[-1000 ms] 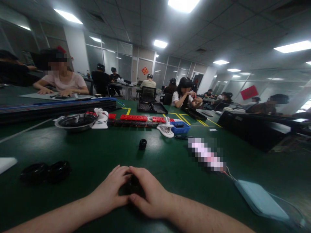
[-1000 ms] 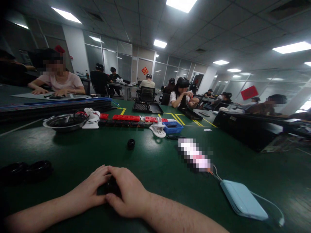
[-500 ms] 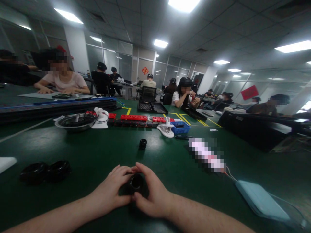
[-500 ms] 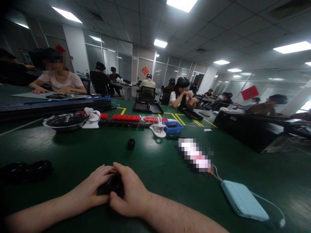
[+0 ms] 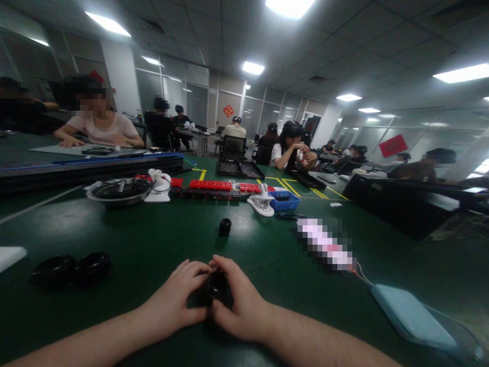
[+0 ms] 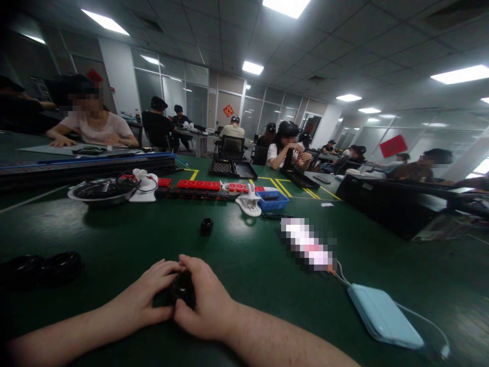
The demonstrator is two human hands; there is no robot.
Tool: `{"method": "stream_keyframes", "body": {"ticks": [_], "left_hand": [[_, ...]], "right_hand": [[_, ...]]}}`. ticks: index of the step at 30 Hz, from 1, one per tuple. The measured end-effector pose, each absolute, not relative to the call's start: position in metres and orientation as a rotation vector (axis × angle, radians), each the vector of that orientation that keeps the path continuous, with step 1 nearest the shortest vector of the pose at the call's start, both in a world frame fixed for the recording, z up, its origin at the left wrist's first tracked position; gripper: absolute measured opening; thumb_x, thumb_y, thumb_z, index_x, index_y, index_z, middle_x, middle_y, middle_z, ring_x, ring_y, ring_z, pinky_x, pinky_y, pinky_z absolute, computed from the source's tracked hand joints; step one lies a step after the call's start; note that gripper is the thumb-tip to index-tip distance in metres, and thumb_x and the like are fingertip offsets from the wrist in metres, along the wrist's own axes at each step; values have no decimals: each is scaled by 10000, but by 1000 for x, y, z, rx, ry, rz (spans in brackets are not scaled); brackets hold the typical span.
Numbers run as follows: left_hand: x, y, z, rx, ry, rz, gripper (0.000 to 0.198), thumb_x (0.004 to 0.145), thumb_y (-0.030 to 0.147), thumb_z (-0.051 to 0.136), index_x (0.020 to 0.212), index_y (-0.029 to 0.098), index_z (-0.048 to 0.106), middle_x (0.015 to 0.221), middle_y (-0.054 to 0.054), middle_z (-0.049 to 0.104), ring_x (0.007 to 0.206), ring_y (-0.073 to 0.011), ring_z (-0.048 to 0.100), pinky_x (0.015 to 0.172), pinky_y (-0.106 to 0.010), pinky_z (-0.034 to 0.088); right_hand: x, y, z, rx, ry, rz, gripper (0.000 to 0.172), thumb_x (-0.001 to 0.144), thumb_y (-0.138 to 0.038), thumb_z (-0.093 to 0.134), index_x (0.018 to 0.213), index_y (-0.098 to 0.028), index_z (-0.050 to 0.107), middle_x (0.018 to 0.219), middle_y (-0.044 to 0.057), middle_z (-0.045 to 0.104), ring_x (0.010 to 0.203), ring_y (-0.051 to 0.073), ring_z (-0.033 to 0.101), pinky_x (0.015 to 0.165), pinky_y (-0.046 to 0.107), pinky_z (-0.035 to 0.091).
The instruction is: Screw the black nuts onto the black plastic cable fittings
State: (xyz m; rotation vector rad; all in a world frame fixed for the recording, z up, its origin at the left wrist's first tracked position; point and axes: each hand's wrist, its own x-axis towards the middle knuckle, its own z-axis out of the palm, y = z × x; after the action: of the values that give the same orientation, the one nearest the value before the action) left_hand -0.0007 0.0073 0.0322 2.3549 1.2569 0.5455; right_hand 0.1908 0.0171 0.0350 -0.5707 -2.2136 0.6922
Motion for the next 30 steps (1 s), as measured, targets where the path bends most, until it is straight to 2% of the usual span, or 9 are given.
{"method": "stream_keyframes", "body": {"ticks": [4,7,12,15,19,23,27,30], "left_hand": [[-1,8,29,2354,1243,542,410,693,460,630,1043,250,586,1159,-59,512,1099,-279,428,1022,-519,197],[0,8,31,2354,1236,535,386,698,435,631,1039,260,584,1153,-53,518,1086,-277,443,1024,-525,191],[1,7,35,2344,1258,526,424,692,312,636,1105,286,544,1166,-33,509,1110,-269,436,1037,-527,155],[0,7,34,2344,1261,516,463,701,332,630,1150,287,521,1193,-41,495,1133,-281,415,1030,-530,170],[-1,9,30,2353,1276,507,445,693,449,632,1091,259,569,1202,-62,492,1150,-294,392,1028,-527,177],[-1,8,32,2353,1242,538,401,691,441,635,1047,262,588,1156,-48,520,1098,-274,434,1026,-501,203],[1,7,35,2352,1253,534,407,669,304,650,1067,271,571,1153,-33,520,1081,-268,447,1025,-504,197],[1,7,33,2368,1258,550,464,671,276,640,1124,270,536,1165,-39,518,1082,-263,450,1026,-500,199]], "right_hand": [[190,16,40,-655,-2282,662,804,652,-267,653,1321,-172,217,1275,136,397,1166,270,395,966,429,342],[189,16,41,-810,-2275,676,830,626,-358,707,1307,-181,267,1218,129,450,1120,276,433,931,436,376],[189,17,37,-745,-2216,675,704,664,-210,621,1287,-186,293,1143,99,495,1037,224,492,895,380,415],[191,17,37,-588,-2232,657,720,653,-144,543,1309,-164,246,1193,118,466,1072,215,475,919,365,401],[190,17,40,-566,-2285,635,801,646,-214,606,1334,-166,197,1240,127,440,1113,238,442,942,393,373],[189,17,42,-764,-2278,636,826,630,-371,694,1306,-157,270,1167,129,486,1064,265,464,912,427,386],[188,16,39,-777,-2232,627,729,645,-273,673,1272,-162,316,1102,108,517,1004,240,492,870,397,422],[190,17,37,-635,-2204,616,676,667,-186,579,1278,-179,290,1109,98,510,999,215,501,871,368,429]]}}
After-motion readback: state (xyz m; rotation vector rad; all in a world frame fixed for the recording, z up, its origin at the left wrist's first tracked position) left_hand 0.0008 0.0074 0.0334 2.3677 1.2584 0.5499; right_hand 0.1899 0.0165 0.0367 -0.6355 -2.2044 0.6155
